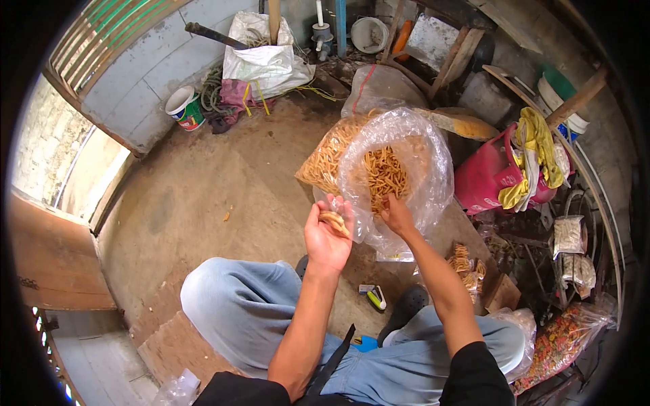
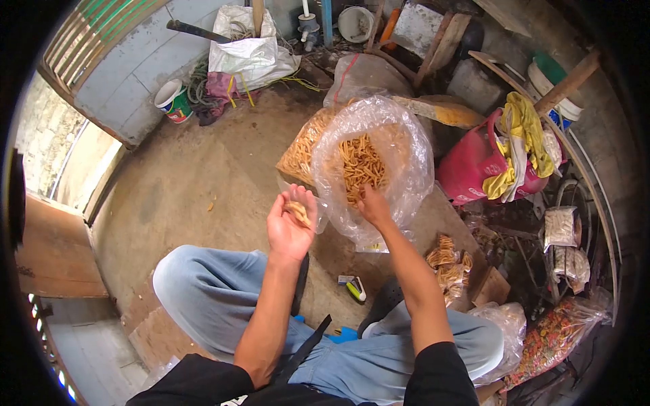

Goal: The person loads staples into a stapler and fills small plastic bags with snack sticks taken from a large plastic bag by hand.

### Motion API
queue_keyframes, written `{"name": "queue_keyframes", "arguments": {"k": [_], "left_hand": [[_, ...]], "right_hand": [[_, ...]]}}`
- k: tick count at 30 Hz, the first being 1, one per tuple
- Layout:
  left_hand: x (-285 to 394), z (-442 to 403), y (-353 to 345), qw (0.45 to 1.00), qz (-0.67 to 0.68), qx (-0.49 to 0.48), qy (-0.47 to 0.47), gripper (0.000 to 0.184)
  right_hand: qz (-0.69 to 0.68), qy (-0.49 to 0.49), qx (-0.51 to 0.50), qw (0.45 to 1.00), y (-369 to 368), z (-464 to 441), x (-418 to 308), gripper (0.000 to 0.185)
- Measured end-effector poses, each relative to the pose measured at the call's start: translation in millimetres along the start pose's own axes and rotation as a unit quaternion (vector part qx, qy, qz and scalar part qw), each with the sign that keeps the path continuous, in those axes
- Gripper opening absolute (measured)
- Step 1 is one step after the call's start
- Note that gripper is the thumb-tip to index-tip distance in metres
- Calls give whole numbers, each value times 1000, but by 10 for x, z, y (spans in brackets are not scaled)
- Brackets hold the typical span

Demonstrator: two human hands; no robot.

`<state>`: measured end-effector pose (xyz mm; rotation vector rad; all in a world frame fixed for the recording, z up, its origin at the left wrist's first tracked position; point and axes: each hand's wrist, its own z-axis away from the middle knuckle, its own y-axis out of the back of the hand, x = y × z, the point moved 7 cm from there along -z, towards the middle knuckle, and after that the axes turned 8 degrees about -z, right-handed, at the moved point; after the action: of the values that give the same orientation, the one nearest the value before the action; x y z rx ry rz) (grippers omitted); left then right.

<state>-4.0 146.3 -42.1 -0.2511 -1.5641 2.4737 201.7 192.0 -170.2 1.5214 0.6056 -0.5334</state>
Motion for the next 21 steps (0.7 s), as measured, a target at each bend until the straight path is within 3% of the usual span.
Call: {"name": "queue_keyframes", "arguments": {"k": [5, 9, 11, 21], "left_hand": [[-43, 31, -29, 1000, -10, 14, -2, 24], [-81, 64, -76, 1000, -10, 0, 3, 25], [-95, 58, -67, 1000, -12, -8, 4, 26], [-179, 69, -60, 1000, 0, -6, 15, 26]], "right_hand": [[-240, -97, 49, 965, 261, 5, 83, 61], [-374, -155, 14, 914, 433, 72, -16, 65], [-489, -160, -2, 857, 553, 150, -234, 61], [-567, -73, 62, 818, 1449, 740, -1770, 51]]}}
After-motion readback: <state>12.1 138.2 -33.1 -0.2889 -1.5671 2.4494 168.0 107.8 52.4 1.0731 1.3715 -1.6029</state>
